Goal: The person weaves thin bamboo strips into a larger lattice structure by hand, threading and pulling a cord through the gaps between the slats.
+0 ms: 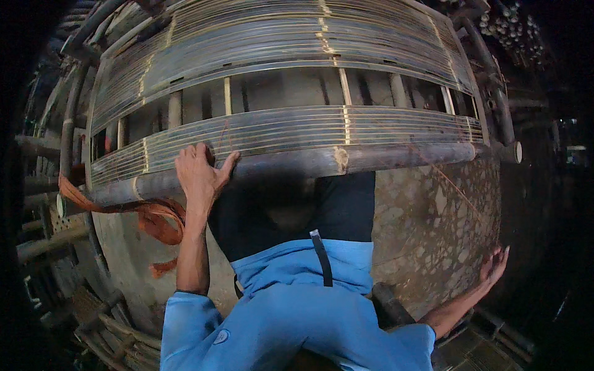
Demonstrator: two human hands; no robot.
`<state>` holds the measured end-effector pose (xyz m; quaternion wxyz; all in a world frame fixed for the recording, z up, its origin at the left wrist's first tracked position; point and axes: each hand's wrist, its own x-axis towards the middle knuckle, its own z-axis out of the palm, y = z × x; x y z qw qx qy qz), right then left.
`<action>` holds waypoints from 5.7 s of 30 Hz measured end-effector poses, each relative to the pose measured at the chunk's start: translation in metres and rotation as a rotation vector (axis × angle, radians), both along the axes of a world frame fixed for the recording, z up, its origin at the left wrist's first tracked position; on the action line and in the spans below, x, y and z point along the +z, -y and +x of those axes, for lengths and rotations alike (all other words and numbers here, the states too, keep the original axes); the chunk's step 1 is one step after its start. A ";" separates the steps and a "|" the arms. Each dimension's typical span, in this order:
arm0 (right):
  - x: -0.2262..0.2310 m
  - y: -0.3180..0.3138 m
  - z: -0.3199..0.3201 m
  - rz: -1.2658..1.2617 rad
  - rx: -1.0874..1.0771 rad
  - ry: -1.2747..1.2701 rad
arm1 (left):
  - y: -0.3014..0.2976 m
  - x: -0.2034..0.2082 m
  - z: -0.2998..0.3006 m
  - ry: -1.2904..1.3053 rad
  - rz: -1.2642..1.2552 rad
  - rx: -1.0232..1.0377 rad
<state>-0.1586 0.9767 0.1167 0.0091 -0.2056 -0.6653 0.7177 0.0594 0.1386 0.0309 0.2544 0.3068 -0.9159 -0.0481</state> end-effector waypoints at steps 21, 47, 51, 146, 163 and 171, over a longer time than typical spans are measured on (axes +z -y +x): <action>-0.038 0.633 -0.045 0.622 1.032 -0.678 | 0.193 0.155 0.123 -0.717 1.214 -0.137; -0.076 0.788 -0.012 -0.121 1.567 -0.276 | 0.097 0.046 -0.070 -0.131 1.475 -0.440; -0.060 0.783 -0.005 0.260 1.421 -0.556 | 0.112 0.065 -0.014 0.046 0.520 -0.211; -0.085 0.769 0.117 0.449 1.405 -1.047 | -0.001 0.103 0.180 -0.655 1.289 -0.504; -0.026 0.754 0.211 0.940 2.476 -1.456 | 0.185 -0.040 0.285 -0.969 1.154 0.565; 0.007 0.705 0.088 1.899 2.622 -1.038 | 0.170 0.043 0.453 -0.564 1.046 0.500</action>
